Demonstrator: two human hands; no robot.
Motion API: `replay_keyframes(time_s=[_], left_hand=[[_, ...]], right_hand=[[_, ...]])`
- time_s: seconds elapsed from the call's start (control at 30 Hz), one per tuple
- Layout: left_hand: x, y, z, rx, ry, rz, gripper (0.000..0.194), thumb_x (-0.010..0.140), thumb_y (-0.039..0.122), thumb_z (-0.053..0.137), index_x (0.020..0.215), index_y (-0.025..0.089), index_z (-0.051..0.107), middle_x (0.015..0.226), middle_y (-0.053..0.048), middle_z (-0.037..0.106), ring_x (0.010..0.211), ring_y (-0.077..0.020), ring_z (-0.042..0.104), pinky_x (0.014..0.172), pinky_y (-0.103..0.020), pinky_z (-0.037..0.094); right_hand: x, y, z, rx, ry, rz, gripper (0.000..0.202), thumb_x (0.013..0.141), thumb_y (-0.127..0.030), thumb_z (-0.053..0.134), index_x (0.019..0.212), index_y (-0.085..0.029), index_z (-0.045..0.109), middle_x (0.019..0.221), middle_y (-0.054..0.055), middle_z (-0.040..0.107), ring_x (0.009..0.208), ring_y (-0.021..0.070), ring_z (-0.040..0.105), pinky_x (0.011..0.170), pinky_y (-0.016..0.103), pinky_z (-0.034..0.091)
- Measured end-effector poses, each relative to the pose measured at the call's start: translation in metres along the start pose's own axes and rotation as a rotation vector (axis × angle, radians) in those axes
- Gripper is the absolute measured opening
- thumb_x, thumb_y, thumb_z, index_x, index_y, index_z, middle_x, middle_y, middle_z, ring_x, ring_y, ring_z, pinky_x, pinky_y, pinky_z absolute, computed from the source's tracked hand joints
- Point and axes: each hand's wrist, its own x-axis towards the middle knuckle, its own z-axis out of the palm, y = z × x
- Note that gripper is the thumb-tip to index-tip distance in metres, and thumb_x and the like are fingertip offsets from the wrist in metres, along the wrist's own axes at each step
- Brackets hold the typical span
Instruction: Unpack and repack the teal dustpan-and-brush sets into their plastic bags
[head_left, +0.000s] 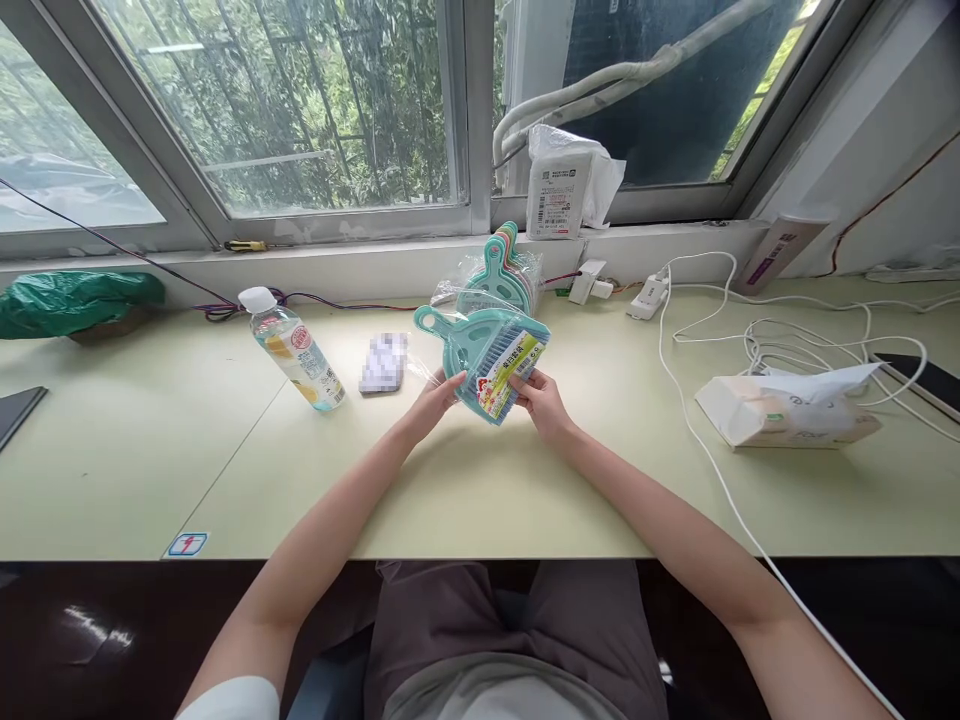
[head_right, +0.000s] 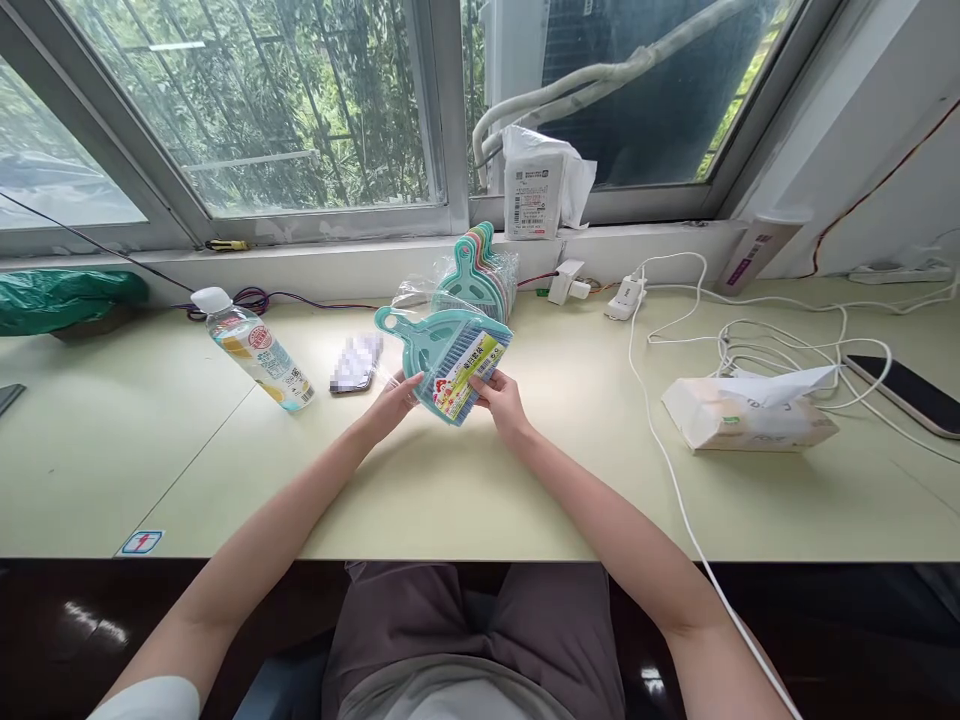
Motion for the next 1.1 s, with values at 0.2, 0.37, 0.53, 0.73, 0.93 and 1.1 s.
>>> replay_keyframes(time_s=[0.2,0.37,0.53,0.73,0.93,1.1], left_hand=[[-0.002,-0.005,0.003,0.046,-0.046,-0.069,0.057,0.080,0.054,0.061,0.129,0.026,0.052,0.124,-0.007,0.062,0.115,-0.0269,0.057,0.100,-0.043,0.040],[-0.006,-0.003,-0.001,0.124,-0.150,-0.150,0.060,0.080,0.052,0.061,0.134,0.029,0.047,0.125,-0.006,0.061,0.118,-0.0264,0.054,0.104,-0.045,0.036],[-0.006,-0.006,0.005,0.131,-0.137,-0.135,0.061,0.082,0.047,0.060,0.137,0.029,0.042,0.127,-0.007,0.059,0.120,-0.0256,0.052,0.105,-0.045,0.035],[-0.001,-0.006,0.008,0.406,0.564,0.323,0.081,0.078,0.045,0.064,0.144,0.029,0.020,0.149,-0.011,0.027,0.136,-0.0252,0.032,0.109,-0.041,0.030],[-0.013,0.023,0.000,0.945,0.721,0.690,0.042,0.085,0.039,0.055,0.123,0.024,0.046,0.116,-0.008,0.055,0.112,-0.0220,0.048,0.101,-0.037,0.033],[-0.015,0.004,0.016,1.354,0.316,0.657,0.038,0.082,0.035,0.058,0.118,0.022,0.052,0.092,-0.005,0.059,0.089,-0.0214,0.052,0.084,-0.035,0.039]], right_hand=[[0.001,-0.001,-0.001,0.005,-0.028,0.006,0.041,0.059,-0.043,0.081,0.089,-0.019,0.066,0.101,0.007,0.071,0.089,0.0218,0.066,0.080,0.039,0.056],[0.001,0.000,-0.002,0.003,-0.018,0.004,0.041,0.059,-0.043,0.082,0.087,-0.019,0.066,0.099,0.006,0.071,0.085,0.0207,0.067,0.078,0.037,0.056],[0.001,0.001,-0.001,-0.009,0.008,-0.023,0.043,0.059,-0.043,0.081,0.090,-0.019,0.065,0.100,0.006,0.071,0.088,0.0216,0.067,0.080,0.039,0.057],[0.000,-0.003,-0.003,-0.016,0.106,-0.059,0.039,0.063,-0.041,0.078,0.091,-0.019,0.062,0.098,0.006,0.071,0.089,0.0222,0.068,0.086,0.043,0.055],[-0.001,-0.001,-0.001,-0.077,0.122,-0.037,0.039,0.062,-0.041,0.079,0.090,-0.019,0.063,0.096,0.006,0.071,0.087,0.0223,0.068,0.082,0.042,0.057],[-0.005,0.004,0.007,-0.153,0.035,-0.001,0.046,0.058,-0.046,0.080,0.091,-0.018,0.065,0.093,0.006,0.072,0.081,0.0221,0.068,0.076,0.041,0.057]])
